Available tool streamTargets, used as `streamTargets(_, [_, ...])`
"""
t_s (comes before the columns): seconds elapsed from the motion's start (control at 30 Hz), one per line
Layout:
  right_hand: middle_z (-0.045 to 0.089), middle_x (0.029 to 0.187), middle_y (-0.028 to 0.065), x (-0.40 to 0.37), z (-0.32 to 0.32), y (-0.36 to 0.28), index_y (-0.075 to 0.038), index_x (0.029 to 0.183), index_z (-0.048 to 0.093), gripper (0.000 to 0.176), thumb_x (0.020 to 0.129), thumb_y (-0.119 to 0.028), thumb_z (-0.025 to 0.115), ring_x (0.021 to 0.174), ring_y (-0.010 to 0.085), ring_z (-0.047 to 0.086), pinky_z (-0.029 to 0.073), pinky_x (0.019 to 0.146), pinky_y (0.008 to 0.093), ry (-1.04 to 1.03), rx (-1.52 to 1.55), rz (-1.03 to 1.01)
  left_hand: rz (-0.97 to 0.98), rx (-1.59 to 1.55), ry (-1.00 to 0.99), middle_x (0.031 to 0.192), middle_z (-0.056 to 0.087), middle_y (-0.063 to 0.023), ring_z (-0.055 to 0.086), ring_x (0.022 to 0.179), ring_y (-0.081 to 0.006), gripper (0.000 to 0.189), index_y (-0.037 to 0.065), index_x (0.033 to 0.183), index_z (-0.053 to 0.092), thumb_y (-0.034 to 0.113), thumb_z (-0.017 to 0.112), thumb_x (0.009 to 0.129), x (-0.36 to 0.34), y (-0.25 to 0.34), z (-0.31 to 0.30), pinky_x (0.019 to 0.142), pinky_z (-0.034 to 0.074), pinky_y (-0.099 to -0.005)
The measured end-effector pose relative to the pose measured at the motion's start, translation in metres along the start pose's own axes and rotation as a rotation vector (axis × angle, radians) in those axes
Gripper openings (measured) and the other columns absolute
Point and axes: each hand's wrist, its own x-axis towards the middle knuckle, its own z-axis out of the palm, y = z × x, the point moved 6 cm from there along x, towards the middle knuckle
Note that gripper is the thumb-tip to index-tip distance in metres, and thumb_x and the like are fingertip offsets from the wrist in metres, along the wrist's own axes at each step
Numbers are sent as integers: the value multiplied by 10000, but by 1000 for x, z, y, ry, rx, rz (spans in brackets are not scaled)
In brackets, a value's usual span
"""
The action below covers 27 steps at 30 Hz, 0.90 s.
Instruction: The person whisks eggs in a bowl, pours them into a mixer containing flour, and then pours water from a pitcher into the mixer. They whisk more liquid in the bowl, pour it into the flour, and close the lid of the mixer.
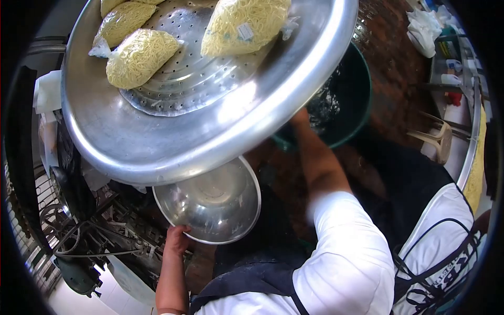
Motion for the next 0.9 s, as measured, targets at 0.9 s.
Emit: streamTargets(0.9, [676,827,142,-328,-209,-329,-59,809,698,235,741,-282,672,797,315,655,518,739,409,-760,-923,-1231,144,5,-259,987,590,-113,623,849,-265,457,11,1148,503,24,519,691,30,15,15,678,570,-436])
